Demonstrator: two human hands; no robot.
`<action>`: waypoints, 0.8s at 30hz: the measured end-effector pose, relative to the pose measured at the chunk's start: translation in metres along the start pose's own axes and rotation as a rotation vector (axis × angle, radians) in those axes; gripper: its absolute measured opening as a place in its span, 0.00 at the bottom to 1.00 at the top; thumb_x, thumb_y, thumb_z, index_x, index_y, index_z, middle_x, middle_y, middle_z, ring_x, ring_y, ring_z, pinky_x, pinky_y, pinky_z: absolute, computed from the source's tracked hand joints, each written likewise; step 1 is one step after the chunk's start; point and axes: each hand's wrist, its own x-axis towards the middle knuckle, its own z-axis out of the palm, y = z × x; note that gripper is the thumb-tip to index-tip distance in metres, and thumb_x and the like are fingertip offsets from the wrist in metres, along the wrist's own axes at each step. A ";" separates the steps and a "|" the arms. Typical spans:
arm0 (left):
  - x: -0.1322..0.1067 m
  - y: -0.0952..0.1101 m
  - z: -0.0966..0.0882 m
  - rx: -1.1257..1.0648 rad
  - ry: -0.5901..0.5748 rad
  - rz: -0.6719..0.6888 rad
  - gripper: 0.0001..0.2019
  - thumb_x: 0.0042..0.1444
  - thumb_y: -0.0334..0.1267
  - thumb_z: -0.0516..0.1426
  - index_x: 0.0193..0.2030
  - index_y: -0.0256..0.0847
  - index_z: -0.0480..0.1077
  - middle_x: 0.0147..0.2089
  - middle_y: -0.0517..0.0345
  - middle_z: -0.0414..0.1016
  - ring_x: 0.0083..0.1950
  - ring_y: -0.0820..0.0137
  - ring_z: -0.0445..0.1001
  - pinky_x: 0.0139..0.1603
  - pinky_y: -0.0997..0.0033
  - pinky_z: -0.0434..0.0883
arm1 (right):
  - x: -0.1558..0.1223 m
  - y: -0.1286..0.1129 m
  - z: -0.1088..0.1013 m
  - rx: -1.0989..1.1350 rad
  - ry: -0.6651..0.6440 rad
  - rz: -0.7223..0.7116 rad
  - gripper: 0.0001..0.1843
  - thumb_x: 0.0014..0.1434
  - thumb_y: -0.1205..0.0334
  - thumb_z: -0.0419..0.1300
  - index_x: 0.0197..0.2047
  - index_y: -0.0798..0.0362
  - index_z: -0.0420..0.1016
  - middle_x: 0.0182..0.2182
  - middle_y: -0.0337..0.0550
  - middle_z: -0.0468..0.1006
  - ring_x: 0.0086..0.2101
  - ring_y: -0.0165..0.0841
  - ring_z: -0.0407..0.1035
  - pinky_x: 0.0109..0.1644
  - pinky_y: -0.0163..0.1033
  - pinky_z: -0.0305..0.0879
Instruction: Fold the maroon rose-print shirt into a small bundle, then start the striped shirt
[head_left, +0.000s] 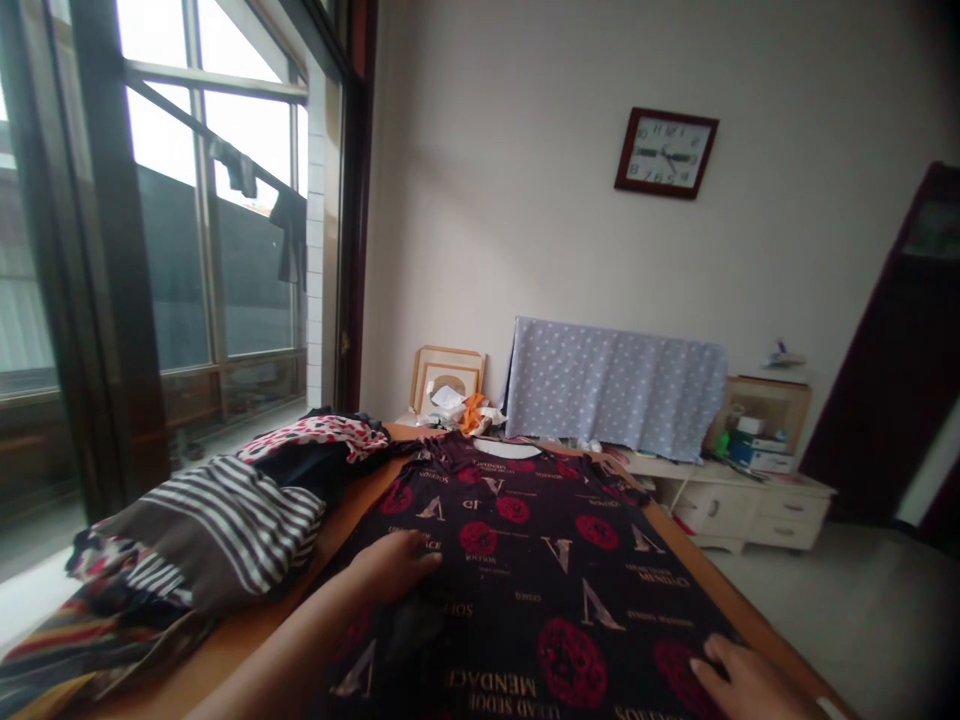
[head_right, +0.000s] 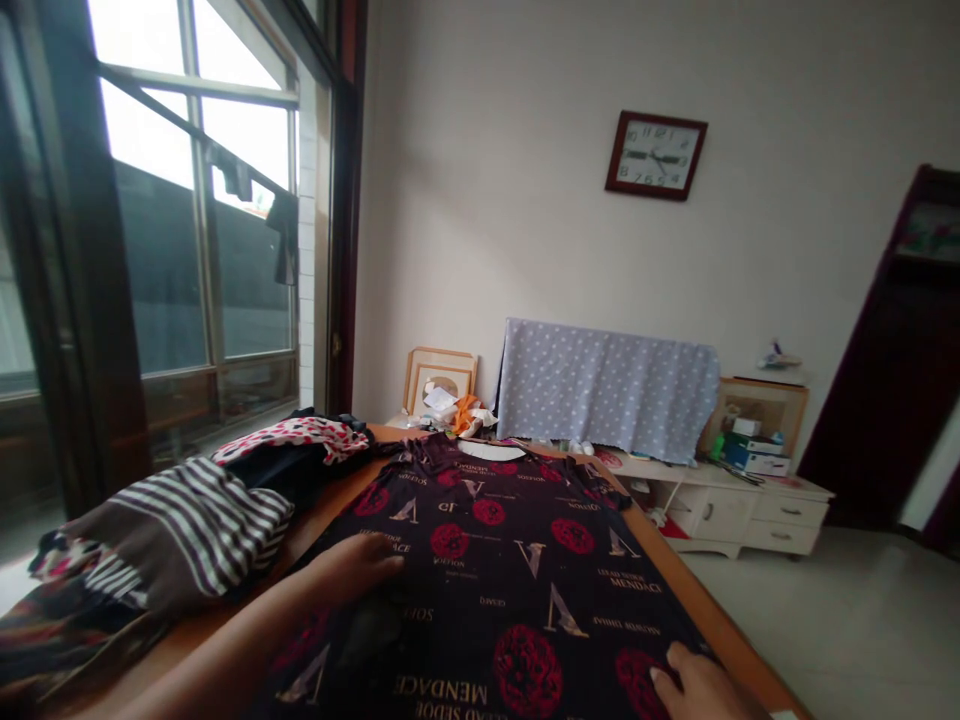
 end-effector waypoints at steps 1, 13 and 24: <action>0.017 -0.005 -0.001 -0.035 0.037 -0.003 0.25 0.55 0.62 0.55 0.41 0.43 0.80 0.38 0.53 0.82 0.40 0.60 0.78 0.39 0.68 0.69 | 0.011 -0.009 -0.004 0.032 -0.008 -0.007 0.12 0.54 0.48 0.58 0.29 0.45 0.76 0.33 0.50 0.83 0.38 0.47 0.79 0.44 0.45 0.70; 0.173 -0.047 0.008 -0.073 0.299 -0.014 0.14 0.62 0.43 0.53 0.34 0.40 0.77 0.37 0.52 0.81 0.39 0.65 0.76 0.39 0.71 0.65 | 0.163 -0.177 0.034 0.501 -0.116 -0.115 0.19 0.59 0.47 0.54 0.38 0.53 0.78 0.33 0.44 0.80 0.33 0.35 0.75 0.33 0.35 0.65; 0.201 -0.095 0.029 -0.203 0.378 -0.023 0.12 0.55 0.38 0.60 0.46 0.45 0.80 0.53 0.50 0.80 0.58 0.57 0.73 0.63 0.63 0.63 | 0.247 -0.329 0.107 0.707 -0.214 -0.025 0.08 0.60 0.62 0.55 0.36 0.55 0.75 0.29 0.44 0.79 0.22 0.26 0.68 0.25 0.29 0.63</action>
